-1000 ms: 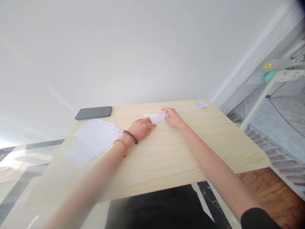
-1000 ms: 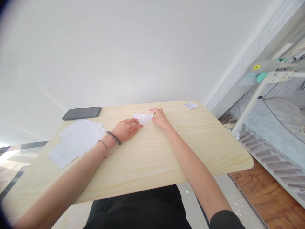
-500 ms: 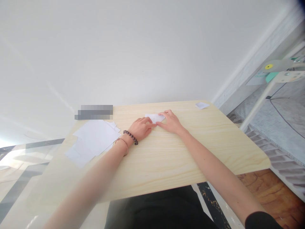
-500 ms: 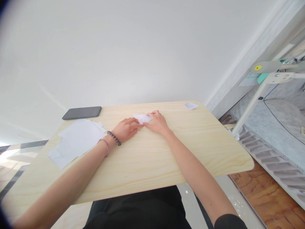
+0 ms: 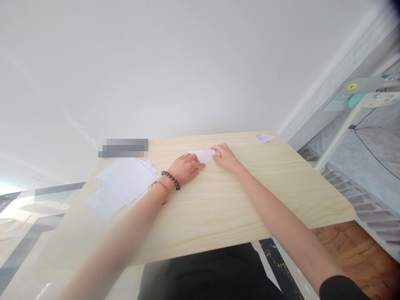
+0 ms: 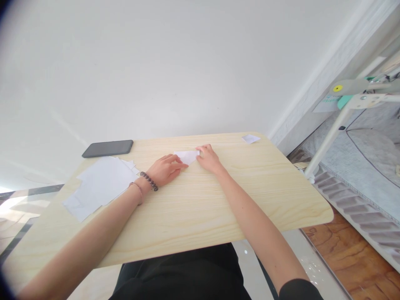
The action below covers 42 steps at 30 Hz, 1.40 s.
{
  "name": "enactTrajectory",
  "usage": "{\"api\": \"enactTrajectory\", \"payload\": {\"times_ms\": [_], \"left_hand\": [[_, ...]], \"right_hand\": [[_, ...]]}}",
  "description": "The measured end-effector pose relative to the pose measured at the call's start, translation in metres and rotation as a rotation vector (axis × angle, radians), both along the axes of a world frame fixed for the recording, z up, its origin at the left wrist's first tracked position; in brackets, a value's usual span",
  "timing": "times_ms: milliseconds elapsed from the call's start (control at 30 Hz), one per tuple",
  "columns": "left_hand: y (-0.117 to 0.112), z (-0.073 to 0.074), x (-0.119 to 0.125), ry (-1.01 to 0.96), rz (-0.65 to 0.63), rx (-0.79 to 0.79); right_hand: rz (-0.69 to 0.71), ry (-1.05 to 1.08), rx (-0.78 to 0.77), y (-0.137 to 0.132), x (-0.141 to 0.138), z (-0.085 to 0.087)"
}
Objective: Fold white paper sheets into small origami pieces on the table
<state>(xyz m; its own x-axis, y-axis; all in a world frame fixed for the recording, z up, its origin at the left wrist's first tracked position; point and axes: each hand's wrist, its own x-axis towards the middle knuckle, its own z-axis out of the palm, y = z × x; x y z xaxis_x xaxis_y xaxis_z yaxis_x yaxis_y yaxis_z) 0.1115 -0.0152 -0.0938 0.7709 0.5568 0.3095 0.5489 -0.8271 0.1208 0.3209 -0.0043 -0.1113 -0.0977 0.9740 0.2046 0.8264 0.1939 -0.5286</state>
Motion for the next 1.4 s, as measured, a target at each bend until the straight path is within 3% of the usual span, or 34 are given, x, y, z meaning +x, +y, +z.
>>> {"api": "enactTrajectory", "payload": {"times_ms": [167, 300, 367, 967, 1200, 1400], "left_hand": [[0.006, -0.005, -0.001, -0.090, 0.057, -0.051], [0.011, -0.012, -0.002, -0.092, 0.260, -0.035], [0.012, -0.014, -0.002, -0.066, 0.304, -0.038], [0.012, -0.014, -0.001, -0.032, 0.279, -0.074], [0.011, -0.013, -0.002, -0.041, 0.275, -0.083], [0.012, -0.013, -0.001, -0.049, 0.291, -0.078]], "right_hand": [[0.081, -0.166, 0.079, -0.006, -0.005, 0.000], [0.095, -0.162, 0.080, -0.008, -0.006, 0.001], [0.101, -0.136, 0.081, -0.008, -0.006, 0.001], [0.158, 0.211, 0.019, -0.008, 0.000, 0.005], [0.013, 0.099, 0.164, -0.002, -0.005, -0.004], [0.040, 0.034, 0.153, -0.004, -0.006, -0.005]]}}
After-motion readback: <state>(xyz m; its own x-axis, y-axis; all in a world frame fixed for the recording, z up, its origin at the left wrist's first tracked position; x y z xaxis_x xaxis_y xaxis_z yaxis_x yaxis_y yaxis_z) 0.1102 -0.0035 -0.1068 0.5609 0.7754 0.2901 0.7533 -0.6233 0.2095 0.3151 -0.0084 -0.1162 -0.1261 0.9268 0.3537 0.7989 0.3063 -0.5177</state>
